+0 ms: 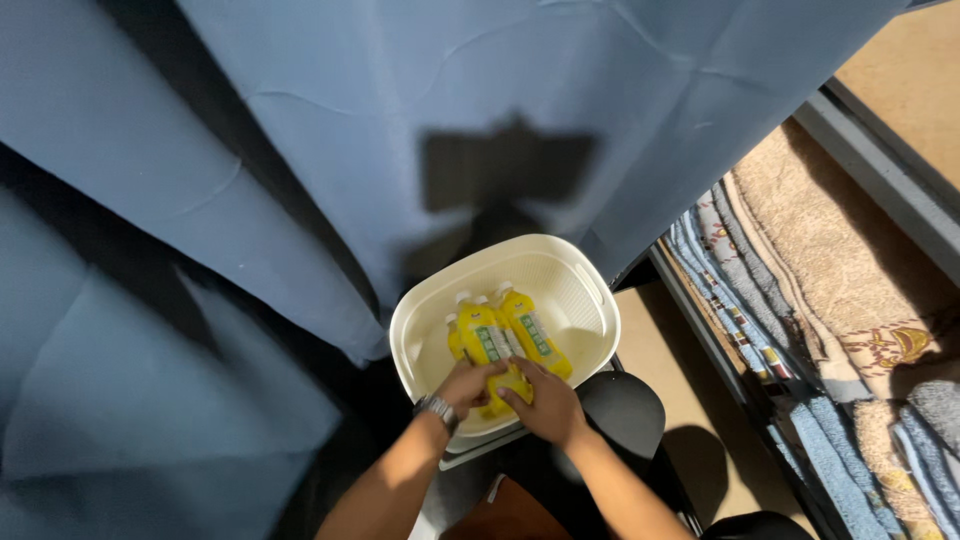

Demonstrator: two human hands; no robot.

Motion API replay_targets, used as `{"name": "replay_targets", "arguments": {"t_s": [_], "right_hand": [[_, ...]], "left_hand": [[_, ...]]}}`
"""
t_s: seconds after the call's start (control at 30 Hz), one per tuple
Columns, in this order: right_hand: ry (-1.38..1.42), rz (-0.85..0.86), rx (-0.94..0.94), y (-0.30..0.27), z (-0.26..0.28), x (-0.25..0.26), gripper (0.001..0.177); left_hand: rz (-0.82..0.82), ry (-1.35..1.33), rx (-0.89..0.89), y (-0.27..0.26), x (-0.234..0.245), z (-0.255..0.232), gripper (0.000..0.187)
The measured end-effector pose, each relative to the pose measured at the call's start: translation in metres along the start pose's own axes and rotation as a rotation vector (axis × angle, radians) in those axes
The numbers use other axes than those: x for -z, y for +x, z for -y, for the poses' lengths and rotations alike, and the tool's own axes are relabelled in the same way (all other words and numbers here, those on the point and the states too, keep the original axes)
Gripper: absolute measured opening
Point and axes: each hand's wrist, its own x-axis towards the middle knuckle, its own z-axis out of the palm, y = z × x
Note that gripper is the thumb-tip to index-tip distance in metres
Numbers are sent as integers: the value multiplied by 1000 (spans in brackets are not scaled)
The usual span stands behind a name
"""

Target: The person organizes items on a metal shelf by transferring them from a white bucket. They place a box of tea, a large container, and several yellow bottles onto the shelf. They also arrange folded towels and stack black circular lids on the shelf.

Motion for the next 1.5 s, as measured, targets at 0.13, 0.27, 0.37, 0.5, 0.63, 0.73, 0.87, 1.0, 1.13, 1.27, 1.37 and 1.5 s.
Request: {"name": "replay_targets", "arguments": {"t_s": [0.13,0.27,0.37,0.5,0.63,0.73,0.87,1.0,1.13,1.27,1.37,1.5], "right_hand": [[326,-96,9,-9,0,9,64],[586,-160,38,-21,-5,32,65],[826,-179,27,-31,-21,49,55],[1105,-243,22,-60,-14,78,51],[1156,-287,133,-91,8,118,40],[925,-335,236,-112,33,168,57],[495,-591,299,-128,47,228,51],[25,-845,129,-139,83,310,43],[-89,-936,144,-127,84,385,62],[-178,-948,79,-104,99,460,58],[-214,-934,-56,-76,93,500,59],[-282,-859,-356,-38,74,527,59]], "left_hand": [[81,3,-52,-87,-11,-70,49],[75,191,-274,-121,-28,-90,49],[153,175,-445,-135,-41,-87,37],[218,149,-599,-154,-63,-90,48],[262,172,-676,-193,-86,-116,45],[245,235,-824,-218,-104,-139,46],[238,298,-1129,-228,-132,-179,44],[278,144,-1447,-242,-178,-240,45],[355,154,-1615,-243,-220,-314,44],[321,73,-1727,-216,-285,-373,34],[257,164,-1615,-201,-322,-409,37],[226,390,-1491,-164,-357,-433,40]]}}
